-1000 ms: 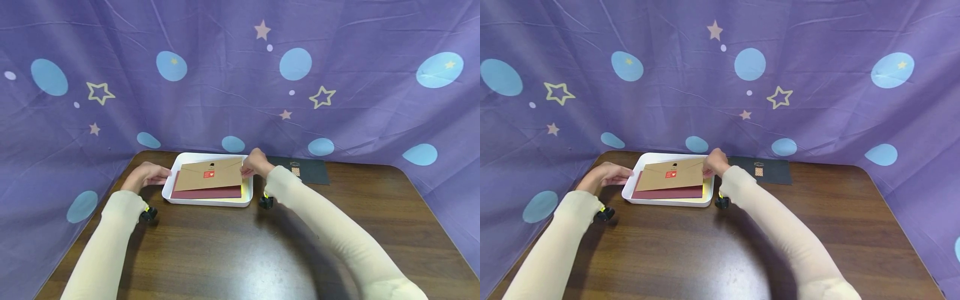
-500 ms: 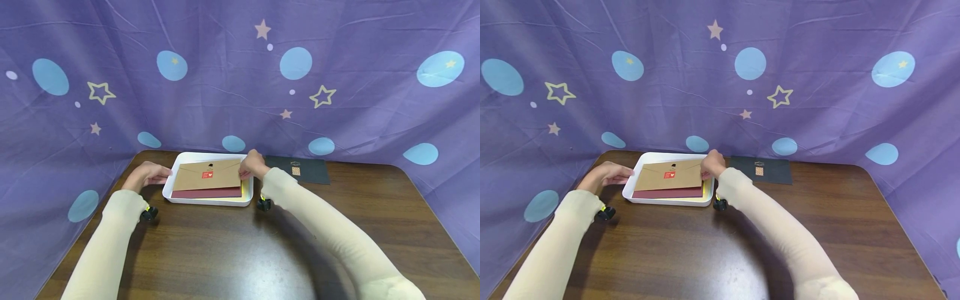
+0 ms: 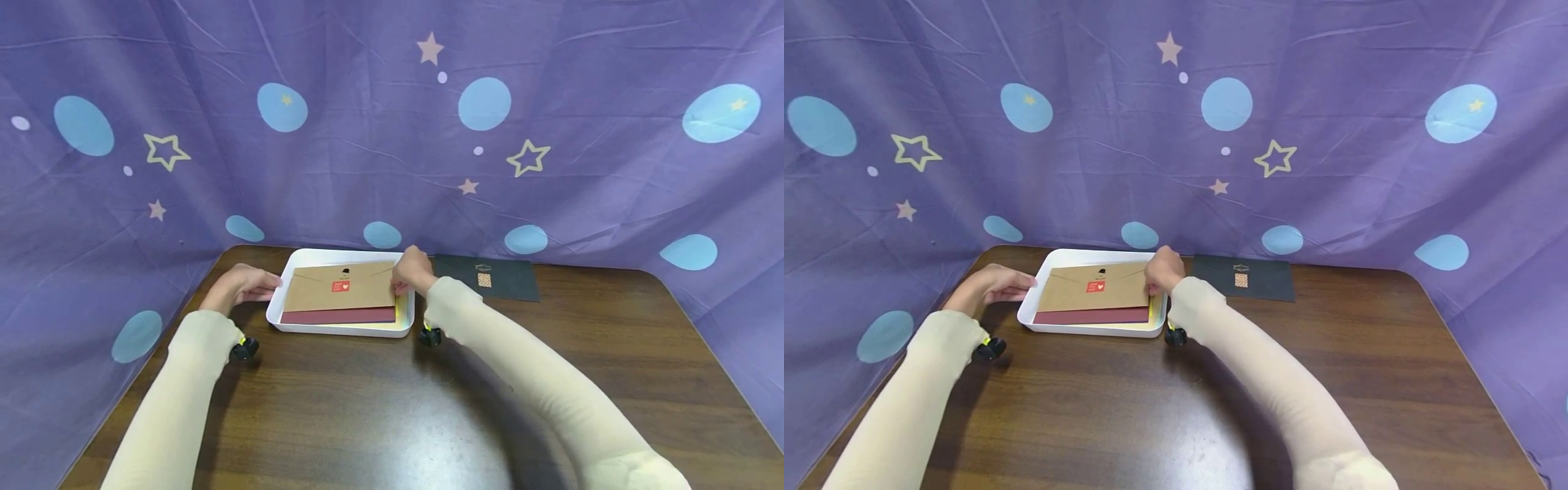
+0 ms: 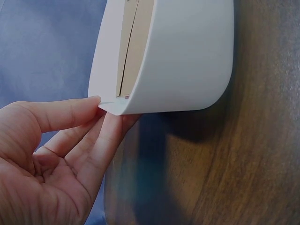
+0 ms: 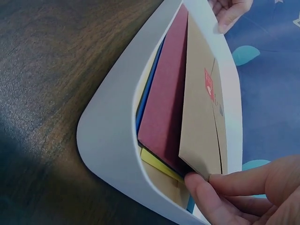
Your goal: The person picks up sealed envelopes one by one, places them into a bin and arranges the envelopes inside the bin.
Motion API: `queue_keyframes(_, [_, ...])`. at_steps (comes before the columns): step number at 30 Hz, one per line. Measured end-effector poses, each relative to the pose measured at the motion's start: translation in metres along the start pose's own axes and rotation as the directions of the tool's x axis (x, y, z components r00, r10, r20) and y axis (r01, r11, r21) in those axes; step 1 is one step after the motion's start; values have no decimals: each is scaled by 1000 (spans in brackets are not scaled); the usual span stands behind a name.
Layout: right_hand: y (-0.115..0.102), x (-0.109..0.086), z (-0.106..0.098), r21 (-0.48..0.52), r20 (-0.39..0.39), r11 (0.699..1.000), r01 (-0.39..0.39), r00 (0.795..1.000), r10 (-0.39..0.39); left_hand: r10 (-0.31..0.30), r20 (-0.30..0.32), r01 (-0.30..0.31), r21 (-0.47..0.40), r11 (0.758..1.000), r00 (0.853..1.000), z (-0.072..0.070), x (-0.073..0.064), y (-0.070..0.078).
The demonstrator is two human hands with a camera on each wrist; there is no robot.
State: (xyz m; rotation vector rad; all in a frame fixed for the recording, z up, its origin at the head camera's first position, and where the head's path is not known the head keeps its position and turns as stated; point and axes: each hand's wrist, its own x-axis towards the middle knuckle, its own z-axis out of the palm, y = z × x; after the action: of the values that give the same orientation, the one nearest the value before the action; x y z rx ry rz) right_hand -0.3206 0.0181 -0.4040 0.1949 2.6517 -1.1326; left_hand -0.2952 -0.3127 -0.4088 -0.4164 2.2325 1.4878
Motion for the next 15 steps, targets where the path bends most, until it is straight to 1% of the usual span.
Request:
queue_keyframes(7, [-2,-1,2,-68,-27,997,28,999,-30,0,-3,0,10,1000,1000,0,1,0])
queue_keyframes(15, [-3,1,4,-151,-38,988,28,999,-34,-7,0,7,2,1000,1000,0,2,-1])
